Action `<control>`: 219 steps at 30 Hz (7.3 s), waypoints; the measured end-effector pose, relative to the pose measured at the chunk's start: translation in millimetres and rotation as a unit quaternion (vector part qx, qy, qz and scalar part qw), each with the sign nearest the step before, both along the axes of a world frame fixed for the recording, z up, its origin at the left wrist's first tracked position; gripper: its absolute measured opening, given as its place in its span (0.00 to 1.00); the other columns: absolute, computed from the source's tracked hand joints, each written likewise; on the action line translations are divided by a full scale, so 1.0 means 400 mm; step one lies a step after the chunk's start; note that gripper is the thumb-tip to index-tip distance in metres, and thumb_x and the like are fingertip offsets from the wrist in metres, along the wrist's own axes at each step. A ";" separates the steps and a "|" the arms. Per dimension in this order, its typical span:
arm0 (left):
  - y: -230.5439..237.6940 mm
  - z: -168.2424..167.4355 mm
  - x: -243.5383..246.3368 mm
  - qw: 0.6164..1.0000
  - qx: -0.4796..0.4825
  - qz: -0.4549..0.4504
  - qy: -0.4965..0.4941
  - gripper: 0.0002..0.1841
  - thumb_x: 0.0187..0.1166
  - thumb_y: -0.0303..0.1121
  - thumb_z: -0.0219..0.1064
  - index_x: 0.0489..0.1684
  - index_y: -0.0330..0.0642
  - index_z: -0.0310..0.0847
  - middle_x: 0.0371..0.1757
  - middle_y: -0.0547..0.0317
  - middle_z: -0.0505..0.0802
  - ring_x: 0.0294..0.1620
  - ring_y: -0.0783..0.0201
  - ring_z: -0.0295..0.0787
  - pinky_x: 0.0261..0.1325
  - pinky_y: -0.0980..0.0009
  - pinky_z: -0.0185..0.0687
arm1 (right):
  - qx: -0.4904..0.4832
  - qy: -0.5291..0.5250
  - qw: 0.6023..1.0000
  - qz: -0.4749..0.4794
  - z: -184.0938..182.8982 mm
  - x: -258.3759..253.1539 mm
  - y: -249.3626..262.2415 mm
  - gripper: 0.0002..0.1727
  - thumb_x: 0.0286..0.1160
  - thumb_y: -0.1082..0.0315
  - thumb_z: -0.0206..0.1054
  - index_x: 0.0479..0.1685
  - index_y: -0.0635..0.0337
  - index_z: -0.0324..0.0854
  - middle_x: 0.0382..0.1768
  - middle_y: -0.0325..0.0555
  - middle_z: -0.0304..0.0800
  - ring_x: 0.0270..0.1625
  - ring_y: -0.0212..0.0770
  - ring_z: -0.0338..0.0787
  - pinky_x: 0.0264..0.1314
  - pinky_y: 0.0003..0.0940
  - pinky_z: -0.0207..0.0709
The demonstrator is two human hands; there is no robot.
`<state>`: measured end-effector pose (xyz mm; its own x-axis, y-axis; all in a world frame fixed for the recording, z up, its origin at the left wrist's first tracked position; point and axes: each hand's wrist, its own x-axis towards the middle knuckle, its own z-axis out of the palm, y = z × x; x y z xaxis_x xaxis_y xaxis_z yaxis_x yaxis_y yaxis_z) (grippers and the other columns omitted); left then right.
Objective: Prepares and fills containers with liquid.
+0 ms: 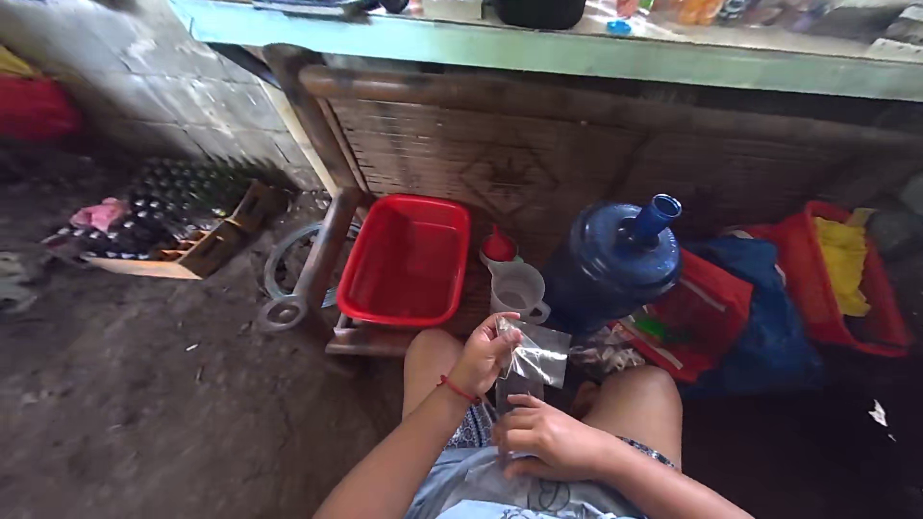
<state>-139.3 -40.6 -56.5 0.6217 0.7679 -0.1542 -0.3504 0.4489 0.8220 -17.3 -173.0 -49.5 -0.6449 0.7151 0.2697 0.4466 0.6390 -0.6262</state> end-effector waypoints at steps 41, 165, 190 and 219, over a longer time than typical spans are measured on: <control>0.210 -0.287 0.014 0.986 0.088 0.131 -0.058 0.06 0.67 0.23 0.76 0.29 0.47 0.88 0.34 0.70 0.93 0.39 0.76 0.89 0.48 0.76 0.87 | -0.109 -0.125 0.912 -0.376 -0.052 0.267 0.780 0.13 0.85 0.69 0.62 0.57 0.66 0.87 0.58 0.61 0.89 0.63 0.57 0.89 0.71 0.56 0.80; 0.149 -0.146 0.025 0.889 0.430 0.126 0.090 0.08 0.64 0.23 0.72 0.35 0.23 0.88 0.38 0.56 0.95 0.44 0.84 0.88 0.56 0.84 0.82 | -0.363 0.342 0.757 -0.422 0.105 0.167 0.266 0.26 0.96 0.54 0.38 0.64 0.65 0.76 0.47 0.42 0.88 0.52 0.29 0.88 0.58 0.27 0.80; 0.224 -0.251 -0.097 0.909 0.170 0.291 0.246 0.28 0.68 0.19 0.73 0.70 0.22 0.72 0.61 0.45 0.89 0.63 0.72 0.84 0.71 0.76 0.77 | -0.211 0.398 0.711 -0.540 -0.487 0.218 0.407 0.11 0.79 0.74 0.65 0.50 0.77 0.82 0.38 0.49 0.89 0.40 0.28 0.87 0.51 0.26 0.83; 0.252 -0.057 -0.037 0.919 0.326 0.069 0.210 0.09 0.77 0.22 0.69 0.47 0.23 0.86 0.42 0.47 0.94 0.43 0.76 0.87 0.55 0.77 0.81 | 0.019 0.109 0.869 -0.483 0.329 0.301 0.085 0.13 0.69 0.47 0.72 0.28 0.42 0.79 0.22 0.10 0.80 0.24 0.09 0.79 0.30 0.10 0.77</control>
<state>-154.0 60.1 -79.4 0.5019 0.8496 0.1619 0.0424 -0.2112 0.9765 103.3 -139.0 82.2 0.3198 0.8825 0.3449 0.6596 0.0540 -0.7497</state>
